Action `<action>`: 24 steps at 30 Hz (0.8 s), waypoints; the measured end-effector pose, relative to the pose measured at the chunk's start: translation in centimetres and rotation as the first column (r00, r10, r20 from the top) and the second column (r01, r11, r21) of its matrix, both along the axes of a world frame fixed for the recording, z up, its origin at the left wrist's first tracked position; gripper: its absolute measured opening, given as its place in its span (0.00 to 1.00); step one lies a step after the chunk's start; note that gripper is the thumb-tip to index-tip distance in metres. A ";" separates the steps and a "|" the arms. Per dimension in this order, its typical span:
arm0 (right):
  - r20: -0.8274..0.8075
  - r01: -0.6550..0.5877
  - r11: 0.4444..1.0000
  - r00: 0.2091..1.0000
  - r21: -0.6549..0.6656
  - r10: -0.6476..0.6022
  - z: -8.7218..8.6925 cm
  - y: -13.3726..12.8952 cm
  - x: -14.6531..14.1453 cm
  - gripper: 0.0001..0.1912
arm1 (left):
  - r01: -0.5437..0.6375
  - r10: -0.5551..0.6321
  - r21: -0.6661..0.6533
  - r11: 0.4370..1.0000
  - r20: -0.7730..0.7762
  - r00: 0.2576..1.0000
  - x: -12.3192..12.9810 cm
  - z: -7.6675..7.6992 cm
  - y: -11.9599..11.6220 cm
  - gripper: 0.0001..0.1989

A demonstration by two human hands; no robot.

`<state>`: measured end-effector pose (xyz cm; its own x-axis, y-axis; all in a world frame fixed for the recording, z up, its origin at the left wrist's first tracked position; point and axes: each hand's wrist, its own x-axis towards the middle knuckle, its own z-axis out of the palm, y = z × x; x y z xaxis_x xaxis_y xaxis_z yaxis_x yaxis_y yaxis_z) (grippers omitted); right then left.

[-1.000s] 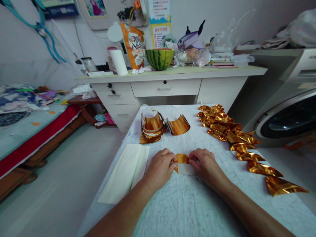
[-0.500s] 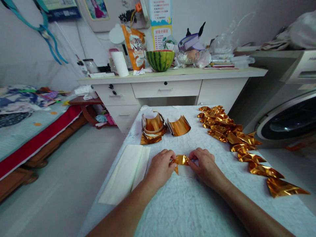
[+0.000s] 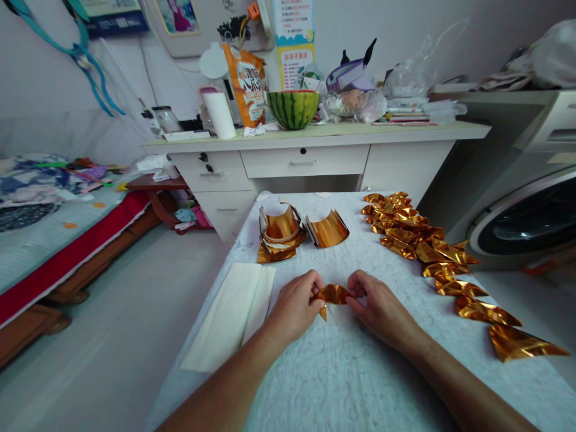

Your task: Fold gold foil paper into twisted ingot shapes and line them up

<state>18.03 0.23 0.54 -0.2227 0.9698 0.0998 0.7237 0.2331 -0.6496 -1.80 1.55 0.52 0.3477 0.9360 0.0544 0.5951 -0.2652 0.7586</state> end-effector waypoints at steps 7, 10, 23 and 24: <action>-0.171 -0.001 0.999 0.985 -0.053 -0.008 0.3 -0.3 0.3 0.04 | -0.034 0.029 0.031 0.999 0.147 0.989 0.4 0.2 0.1 0.08; -0.174 -0.016 0.997 0.985 -0.070 0.003 0.3 -0.4 0.3 0.03 | -0.035 0.018 0.107 0.994 0.154 0.988 0.6 0.3 0.3 0.08; -0.274 -0.026 0.992 0.962 -0.127 -0.010 0.1 -0.4 0.2 0.07 | -0.085 0.049 0.207 0.975 0.174 0.984 0.7 0.4 0.7 0.11; -0.258 -0.026 0.992 0.966 -0.125 -0.007 0.0 -0.3 0.2 0.06 | -0.082 0.049 0.205 0.975 0.162 0.986 0.7 0.4 0.7 0.11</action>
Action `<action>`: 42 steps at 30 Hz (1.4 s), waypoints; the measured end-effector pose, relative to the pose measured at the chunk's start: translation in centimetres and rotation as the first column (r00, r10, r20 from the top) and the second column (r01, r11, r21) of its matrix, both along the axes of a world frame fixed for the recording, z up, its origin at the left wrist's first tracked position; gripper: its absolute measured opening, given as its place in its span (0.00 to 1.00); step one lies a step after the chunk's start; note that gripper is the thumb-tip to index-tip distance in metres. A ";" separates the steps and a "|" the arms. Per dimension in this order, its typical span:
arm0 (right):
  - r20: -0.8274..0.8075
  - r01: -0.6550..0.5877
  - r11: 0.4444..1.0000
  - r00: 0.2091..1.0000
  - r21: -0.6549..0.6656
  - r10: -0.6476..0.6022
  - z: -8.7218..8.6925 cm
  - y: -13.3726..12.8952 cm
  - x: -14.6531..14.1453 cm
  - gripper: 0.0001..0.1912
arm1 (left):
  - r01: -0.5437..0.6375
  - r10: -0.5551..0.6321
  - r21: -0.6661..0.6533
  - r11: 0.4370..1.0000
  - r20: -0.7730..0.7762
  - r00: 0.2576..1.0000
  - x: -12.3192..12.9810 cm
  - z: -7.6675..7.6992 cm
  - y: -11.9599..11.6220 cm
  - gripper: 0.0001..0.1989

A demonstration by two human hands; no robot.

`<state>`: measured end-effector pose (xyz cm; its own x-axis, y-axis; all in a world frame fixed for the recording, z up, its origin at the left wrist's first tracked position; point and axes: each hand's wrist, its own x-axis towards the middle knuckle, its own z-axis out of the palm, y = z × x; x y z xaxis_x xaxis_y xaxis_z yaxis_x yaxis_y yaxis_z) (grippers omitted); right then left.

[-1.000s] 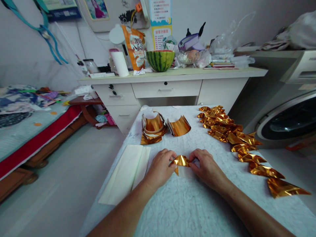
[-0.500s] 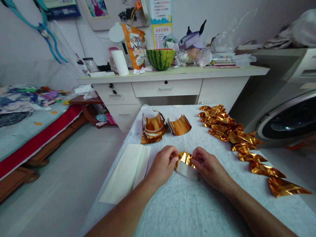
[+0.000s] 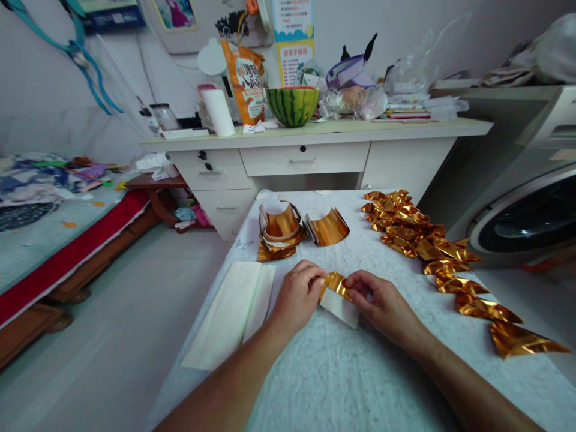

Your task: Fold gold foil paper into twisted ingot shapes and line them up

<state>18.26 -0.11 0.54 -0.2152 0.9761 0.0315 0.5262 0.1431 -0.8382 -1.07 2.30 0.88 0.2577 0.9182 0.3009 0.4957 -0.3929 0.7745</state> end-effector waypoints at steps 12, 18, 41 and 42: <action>0.432 -0.060 0.980 0.902 0.190 -0.029 -0.8 0.5 -0.1 0.05 | 0.066 -0.037 0.075 0.995 -0.338 0.941 0.3 -1.2 0.5 0.08; 0.394 -0.166 0.962 0.916 0.217 0.069 -0.9 0.6 0.1 0.08 | 0.173 -0.131 0.078 0.982 -0.384 0.914 0.2 -1.2 0.2 0.10; 0.467 -0.334 0.940 0.842 0.064 0.268 2.6 -1.4 0.5 0.19 | 0.323 -0.333 -0.087 0.943 -0.334 0.882 -0.9 0.4 -1.5 0.13; 0.472 -0.335 0.940 0.840 0.065 0.267 2.5 -1.4 0.5 0.18 | 0.323 -0.332 -0.084 0.943 -0.332 0.883 -0.9 0.4 -1.4 0.13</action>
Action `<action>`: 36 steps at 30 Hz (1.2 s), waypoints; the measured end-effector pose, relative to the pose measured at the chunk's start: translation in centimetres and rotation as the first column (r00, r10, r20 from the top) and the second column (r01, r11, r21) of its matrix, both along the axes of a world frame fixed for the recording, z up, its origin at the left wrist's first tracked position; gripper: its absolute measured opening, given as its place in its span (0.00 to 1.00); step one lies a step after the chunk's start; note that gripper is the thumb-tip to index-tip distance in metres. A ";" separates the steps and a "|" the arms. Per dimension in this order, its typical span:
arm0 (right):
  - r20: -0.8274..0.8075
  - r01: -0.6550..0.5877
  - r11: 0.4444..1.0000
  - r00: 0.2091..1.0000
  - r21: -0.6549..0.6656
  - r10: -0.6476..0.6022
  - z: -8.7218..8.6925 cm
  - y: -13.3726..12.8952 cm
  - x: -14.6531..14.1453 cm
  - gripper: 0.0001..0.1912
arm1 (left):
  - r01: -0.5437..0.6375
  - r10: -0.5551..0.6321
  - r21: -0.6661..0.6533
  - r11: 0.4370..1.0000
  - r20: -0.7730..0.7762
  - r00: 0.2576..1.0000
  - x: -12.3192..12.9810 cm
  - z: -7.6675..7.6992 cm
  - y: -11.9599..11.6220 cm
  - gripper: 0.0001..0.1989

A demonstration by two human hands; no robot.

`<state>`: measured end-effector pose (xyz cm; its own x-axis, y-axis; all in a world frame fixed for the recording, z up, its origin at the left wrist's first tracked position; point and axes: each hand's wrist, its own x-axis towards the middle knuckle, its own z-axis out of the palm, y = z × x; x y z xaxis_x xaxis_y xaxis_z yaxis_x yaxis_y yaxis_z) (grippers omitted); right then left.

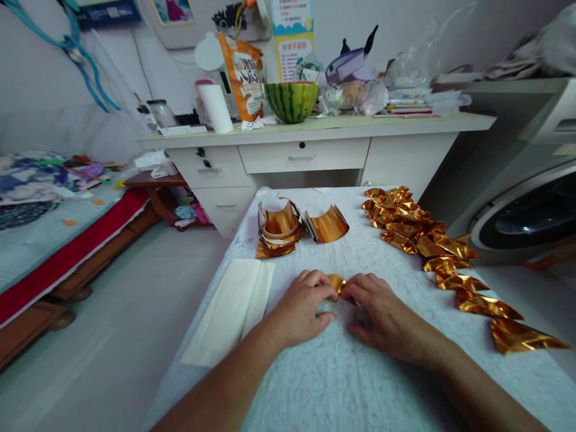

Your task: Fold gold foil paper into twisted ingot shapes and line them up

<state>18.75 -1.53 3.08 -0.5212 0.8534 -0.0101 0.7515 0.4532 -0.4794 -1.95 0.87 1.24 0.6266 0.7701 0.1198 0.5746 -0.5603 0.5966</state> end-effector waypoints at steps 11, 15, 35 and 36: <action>0.011 0.001 0.998 1.000 0.059 -0.002 -0.3 -0.3 -0.1 0.20 | -0.014 0.016 0.082 0.997 -0.023 1.000 0.4 -0.2 -0.1 0.08; 0.042 0.012 0.998 0.999 0.068 -0.015 -0.4 -0.4 -0.3 0.19 | -0.014 0.015 0.078 0.997 -0.018 1.000 0.4 -0.1 -0.1 0.08; 0.067 0.009 0.991 0.998 0.131 -0.018 -1.2 -0.1 -0.4 0.14 | -0.042 0.046 0.078 0.996 -0.052 0.998 0.7 -0.1 -0.4 0.10; 0.062 0.006 0.992 0.998 0.124 -0.014 -1.1 -0.1 -0.4 0.15 | -0.037 0.043 0.090 0.995 -0.061 0.997 0.7 -0.1 -0.4 0.09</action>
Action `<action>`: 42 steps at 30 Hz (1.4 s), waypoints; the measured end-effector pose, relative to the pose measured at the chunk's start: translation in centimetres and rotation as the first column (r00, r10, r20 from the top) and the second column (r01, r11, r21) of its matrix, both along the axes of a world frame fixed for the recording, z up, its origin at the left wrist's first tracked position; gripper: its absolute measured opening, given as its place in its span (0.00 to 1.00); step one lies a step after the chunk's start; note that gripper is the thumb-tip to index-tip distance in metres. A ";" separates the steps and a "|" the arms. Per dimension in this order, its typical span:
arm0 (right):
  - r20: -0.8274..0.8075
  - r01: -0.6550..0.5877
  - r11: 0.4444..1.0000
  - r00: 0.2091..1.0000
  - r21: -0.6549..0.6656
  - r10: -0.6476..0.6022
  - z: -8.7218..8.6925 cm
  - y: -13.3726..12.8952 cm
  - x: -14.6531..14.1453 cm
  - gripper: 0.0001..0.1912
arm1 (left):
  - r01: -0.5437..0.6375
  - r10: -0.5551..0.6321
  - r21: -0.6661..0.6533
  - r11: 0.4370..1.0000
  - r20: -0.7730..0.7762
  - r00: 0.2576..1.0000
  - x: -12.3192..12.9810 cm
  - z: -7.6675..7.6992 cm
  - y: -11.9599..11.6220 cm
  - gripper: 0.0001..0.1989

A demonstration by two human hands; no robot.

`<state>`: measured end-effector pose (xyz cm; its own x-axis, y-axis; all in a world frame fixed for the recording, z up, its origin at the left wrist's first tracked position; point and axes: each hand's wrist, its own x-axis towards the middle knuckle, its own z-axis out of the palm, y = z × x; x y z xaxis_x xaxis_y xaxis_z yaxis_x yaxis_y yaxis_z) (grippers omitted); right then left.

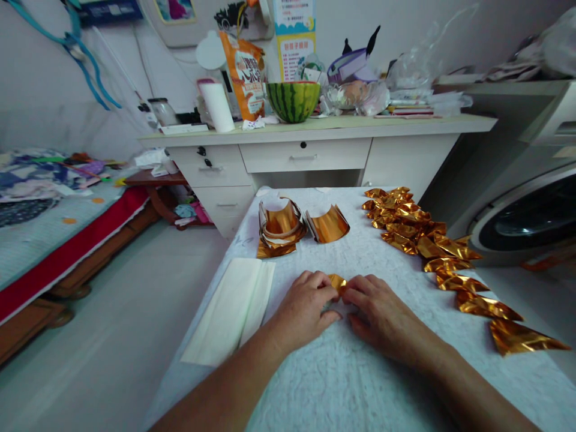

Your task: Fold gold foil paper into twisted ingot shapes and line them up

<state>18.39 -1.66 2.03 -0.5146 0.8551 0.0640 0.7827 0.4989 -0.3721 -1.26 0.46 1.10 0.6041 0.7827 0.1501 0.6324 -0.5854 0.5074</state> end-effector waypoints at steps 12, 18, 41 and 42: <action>-0.097 -0.033 0.996 0.995 -0.078 0.026 0.7 0.0 0.9 0.14 | 0.025 -0.025 0.007 1.000 0.007 1.000 -0.3 0.1 -0.1 0.11; -0.117 -0.084 0.995 0.990 -0.061 0.077 0.3 0.1 1.4 0.09 | 0.006 -0.004 -0.031 0.999 0.055 0.998 0.0 -0.1 -0.3 0.12; -0.263 0.060 0.992 0.961 -0.109 -0.087 -0.7 0.9 0.8 0.03 | -0.176 0.182 -0.056 0.983 0.116 0.976 1.8 -0.7 -1.0 0.02; -0.277 0.062 0.990 0.956 -0.123 -0.094 -0.7 1.0 0.8 0.03 | -0.180 0.185 -0.055 0.982 0.118 0.976 1.8 -0.7 -1.0 0.03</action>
<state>19.24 -0.71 1.36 -0.4206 0.9019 0.0983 0.6728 0.3827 -0.6332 0.56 -0.55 0.35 0.4298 0.8854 0.1769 0.6583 -0.4414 0.6098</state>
